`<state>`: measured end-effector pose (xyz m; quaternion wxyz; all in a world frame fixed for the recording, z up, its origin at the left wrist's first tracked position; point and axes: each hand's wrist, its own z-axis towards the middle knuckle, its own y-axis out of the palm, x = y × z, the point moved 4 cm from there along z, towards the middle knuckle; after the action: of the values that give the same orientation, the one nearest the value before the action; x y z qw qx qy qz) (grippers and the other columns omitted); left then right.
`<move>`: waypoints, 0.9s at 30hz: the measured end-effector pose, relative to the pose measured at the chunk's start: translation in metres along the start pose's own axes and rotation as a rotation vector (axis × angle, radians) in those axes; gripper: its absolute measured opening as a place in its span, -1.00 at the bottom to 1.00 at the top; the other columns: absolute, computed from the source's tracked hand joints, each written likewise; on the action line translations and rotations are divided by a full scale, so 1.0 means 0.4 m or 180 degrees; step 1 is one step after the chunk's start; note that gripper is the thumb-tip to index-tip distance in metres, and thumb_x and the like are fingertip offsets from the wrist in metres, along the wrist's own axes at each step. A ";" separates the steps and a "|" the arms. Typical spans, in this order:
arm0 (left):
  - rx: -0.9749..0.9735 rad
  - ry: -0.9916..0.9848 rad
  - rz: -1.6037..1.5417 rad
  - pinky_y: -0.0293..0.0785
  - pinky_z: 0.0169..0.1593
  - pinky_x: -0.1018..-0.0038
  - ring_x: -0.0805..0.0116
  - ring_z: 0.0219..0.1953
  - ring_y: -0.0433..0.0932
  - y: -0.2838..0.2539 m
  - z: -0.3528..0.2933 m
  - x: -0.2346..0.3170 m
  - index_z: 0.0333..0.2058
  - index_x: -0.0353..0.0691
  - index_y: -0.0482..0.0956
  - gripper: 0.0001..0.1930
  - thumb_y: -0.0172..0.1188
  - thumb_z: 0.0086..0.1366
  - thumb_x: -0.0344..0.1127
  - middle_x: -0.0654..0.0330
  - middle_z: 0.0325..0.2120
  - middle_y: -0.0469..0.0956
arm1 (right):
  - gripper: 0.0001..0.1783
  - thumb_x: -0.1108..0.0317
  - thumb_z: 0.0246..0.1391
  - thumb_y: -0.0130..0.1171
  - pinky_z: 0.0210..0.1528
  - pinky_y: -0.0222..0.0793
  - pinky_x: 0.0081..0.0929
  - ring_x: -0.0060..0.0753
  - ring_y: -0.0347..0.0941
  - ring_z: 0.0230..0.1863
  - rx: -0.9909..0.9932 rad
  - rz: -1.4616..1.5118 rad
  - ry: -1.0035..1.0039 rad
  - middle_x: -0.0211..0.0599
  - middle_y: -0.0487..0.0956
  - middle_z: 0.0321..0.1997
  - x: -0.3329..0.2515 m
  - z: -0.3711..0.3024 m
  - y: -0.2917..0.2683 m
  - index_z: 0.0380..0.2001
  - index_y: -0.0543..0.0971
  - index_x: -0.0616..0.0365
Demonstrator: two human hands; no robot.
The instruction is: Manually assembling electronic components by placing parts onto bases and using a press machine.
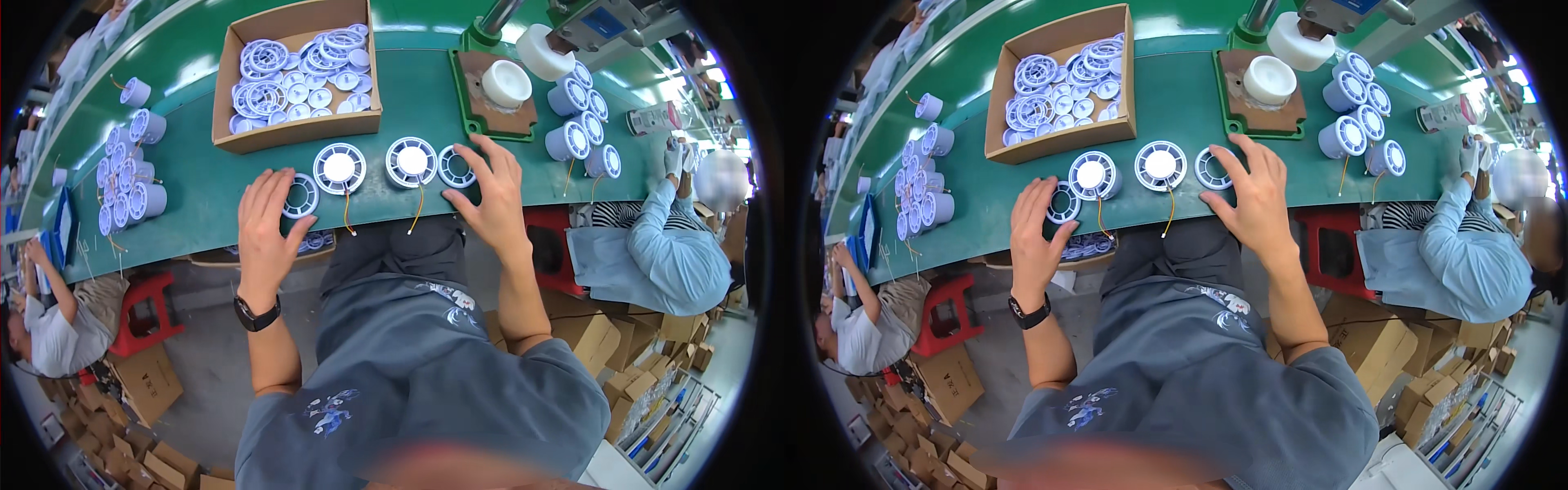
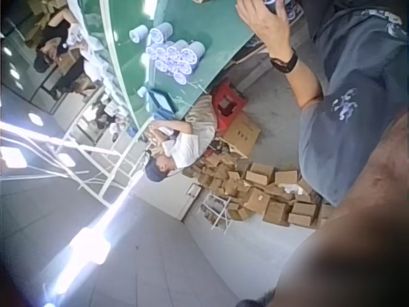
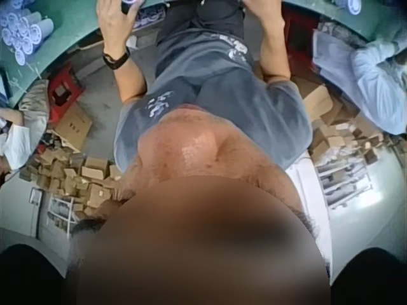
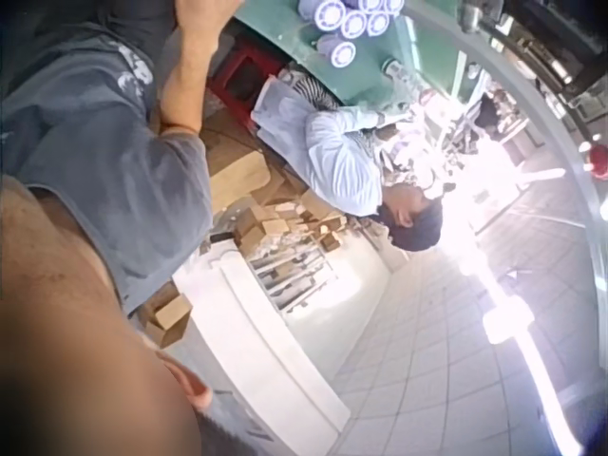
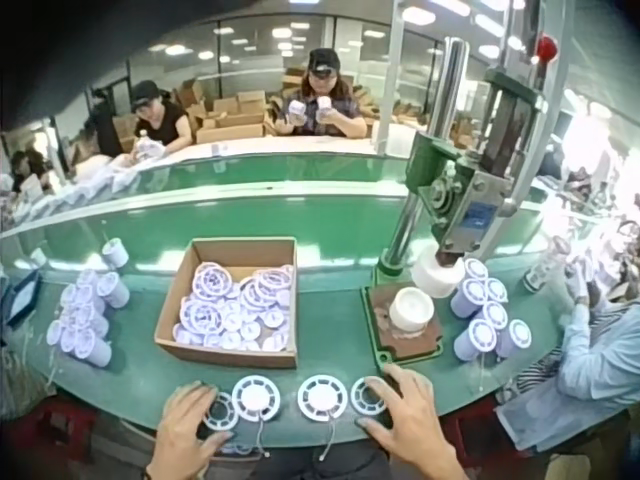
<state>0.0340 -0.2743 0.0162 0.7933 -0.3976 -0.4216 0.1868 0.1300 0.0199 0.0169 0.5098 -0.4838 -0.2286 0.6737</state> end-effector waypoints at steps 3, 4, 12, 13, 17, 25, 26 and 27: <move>-0.0026 0.0111 -0.0031 0.37 0.17 0.22 -0.04 0.12 0.43 -0.007 0.009 -0.002 0.15 -0.30 0.43 -0.33 0.41 0.00 -0.43 -0.05 0.05 0.49 | -0.40 0.41 -0.26 0.41 0.15 0.23 -0.18 -0.06 0.36 0.10 -0.0409 0.0153 -0.0508 -0.25 0.51 0.08 -0.001 0.020 0.007 -0.01 0.57 0.08; 0.0163 0.0039 -0.0325 0.37 0.17 0.22 -0.04 0.12 0.44 -0.015 0.014 0.001 0.15 -0.29 0.42 -0.32 0.42 0.00 -0.42 -0.05 0.05 0.49 | -0.40 0.41 -0.26 0.41 0.15 0.23 -0.18 -0.06 0.36 0.10 -0.0397 0.0146 -0.0507 -0.25 0.51 0.08 0.002 0.027 0.008 -0.01 0.57 0.08; 0.0051 0.0659 -0.0612 0.40 0.16 0.24 -0.01 0.11 0.46 0.009 0.098 0.111 0.16 -0.29 0.42 -0.30 0.44 0.01 -0.36 -0.04 0.07 0.49 | -0.44 0.39 -0.25 0.40 0.12 0.26 -0.20 -0.07 0.37 0.09 -0.0362 0.0328 -0.0303 -0.25 0.51 0.08 0.010 0.028 0.021 -0.04 0.58 0.07; 0.0005 0.0594 -0.0582 0.40 0.15 0.24 0.00 0.11 0.46 0.018 0.101 0.110 0.16 -0.29 0.42 -0.31 0.44 0.01 -0.35 -0.04 0.07 0.49 | -0.45 0.37 -0.24 0.41 0.09 0.27 -0.21 -0.09 0.37 0.08 -0.0340 0.0312 -0.0343 -0.27 0.50 0.06 0.010 0.029 0.021 -0.05 0.58 0.06; 0.0077 0.0525 -0.0628 0.42 0.11 0.22 -0.03 0.06 0.47 0.034 0.093 0.102 0.16 -0.26 0.43 -0.31 0.45 0.02 -0.32 -0.02 0.04 0.48 | -0.46 0.35 -0.24 0.40 0.07 0.27 -0.20 -0.10 0.37 0.07 -0.0291 0.0297 -0.0386 -0.28 0.50 0.05 0.004 0.031 0.019 -0.05 0.57 0.05; 0.0346 0.0460 -0.0922 0.45 0.06 0.21 -0.03 0.02 0.48 0.057 0.085 0.085 0.15 -0.25 0.43 -0.29 0.48 0.01 -0.26 -0.04 0.01 0.47 | -0.44 0.44 -0.27 0.35 0.14 0.25 -0.17 -0.04 0.35 0.11 -0.0456 0.0437 -0.0439 -0.23 0.48 0.10 0.007 0.036 0.011 -0.05 0.56 0.08; 0.0352 0.0435 -0.0943 0.46 0.05 0.21 -0.02 0.02 0.49 0.057 0.085 0.084 0.15 -0.26 0.43 -0.29 0.49 0.00 -0.25 -0.05 0.01 0.47 | -0.44 0.45 -0.27 0.34 0.14 0.24 -0.18 -0.04 0.35 0.11 -0.0465 0.0444 -0.0427 -0.24 0.48 0.10 0.007 0.034 0.013 -0.05 0.56 0.08; 0.0356 0.0441 -0.0947 0.46 0.05 0.21 -0.02 0.02 0.49 0.057 0.085 0.085 0.15 -0.26 0.43 -0.29 0.49 0.00 -0.25 -0.05 0.01 0.47 | -0.44 0.46 -0.28 0.33 0.14 0.24 -0.18 -0.04 0.35 0.11 -0.0473 0.0451 -0.0416 -0.24 0.48 0.10 0.007 0.033 0.014 -0.05 0.56 0.08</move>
<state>0.0265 -0.2228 0.0271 0.8602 -0.2979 -0.4091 0.0627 0.1156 0.0229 0.0168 0.4077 -0.4902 -0.2759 0.7193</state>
